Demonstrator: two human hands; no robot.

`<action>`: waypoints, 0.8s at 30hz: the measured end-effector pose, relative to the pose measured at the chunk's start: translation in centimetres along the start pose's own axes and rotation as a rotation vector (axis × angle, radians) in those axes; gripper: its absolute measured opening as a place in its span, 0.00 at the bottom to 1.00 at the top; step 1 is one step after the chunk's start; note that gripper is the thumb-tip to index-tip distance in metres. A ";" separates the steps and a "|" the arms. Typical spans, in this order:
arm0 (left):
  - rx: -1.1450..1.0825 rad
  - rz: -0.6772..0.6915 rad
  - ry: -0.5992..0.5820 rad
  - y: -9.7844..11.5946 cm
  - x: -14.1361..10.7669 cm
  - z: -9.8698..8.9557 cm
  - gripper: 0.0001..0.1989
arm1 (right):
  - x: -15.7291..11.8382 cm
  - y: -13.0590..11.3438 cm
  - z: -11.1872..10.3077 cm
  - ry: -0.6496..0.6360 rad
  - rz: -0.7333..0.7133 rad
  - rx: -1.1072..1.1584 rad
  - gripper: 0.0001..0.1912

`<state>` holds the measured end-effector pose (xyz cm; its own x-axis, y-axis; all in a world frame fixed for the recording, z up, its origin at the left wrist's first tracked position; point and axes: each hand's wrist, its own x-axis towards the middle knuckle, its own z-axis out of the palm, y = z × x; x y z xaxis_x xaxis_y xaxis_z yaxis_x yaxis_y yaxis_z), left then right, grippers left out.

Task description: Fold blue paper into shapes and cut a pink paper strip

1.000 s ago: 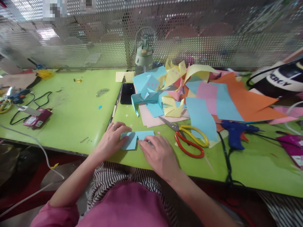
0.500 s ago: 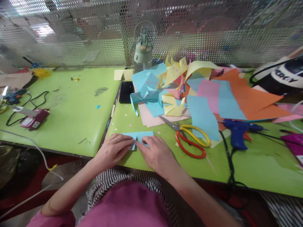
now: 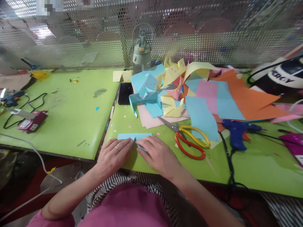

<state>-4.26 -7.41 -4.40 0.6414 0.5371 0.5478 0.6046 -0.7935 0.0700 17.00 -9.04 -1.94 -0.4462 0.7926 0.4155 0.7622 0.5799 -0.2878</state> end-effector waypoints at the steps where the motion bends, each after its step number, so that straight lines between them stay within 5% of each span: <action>1: -0.005 -0.002 0.001 -0.1 -0.1 0.0 0.16 | 0.3 0.1 -0.2 0.029 0.023 0.011 0.09; 10: 0.025 0.003 0.135 -0.2 0.3 -0.7 0.15 | 3.1 -0.1 -1.3 0.014 -0.110 -0.223 0.09; 24: -0.008 -0.007 0.229 0.5 1.3 -1.5 0.13 | 3.3 -0.5 -1.4 0.052 -0.235 -0.289 0.09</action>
<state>-3.83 -7.56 -2.42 0.5128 0.4640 0.7223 0.6044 -0.7926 0.0801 15.81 -6.98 0.77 -0.6060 0.6290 0.4869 0.7460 0.6619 0.0734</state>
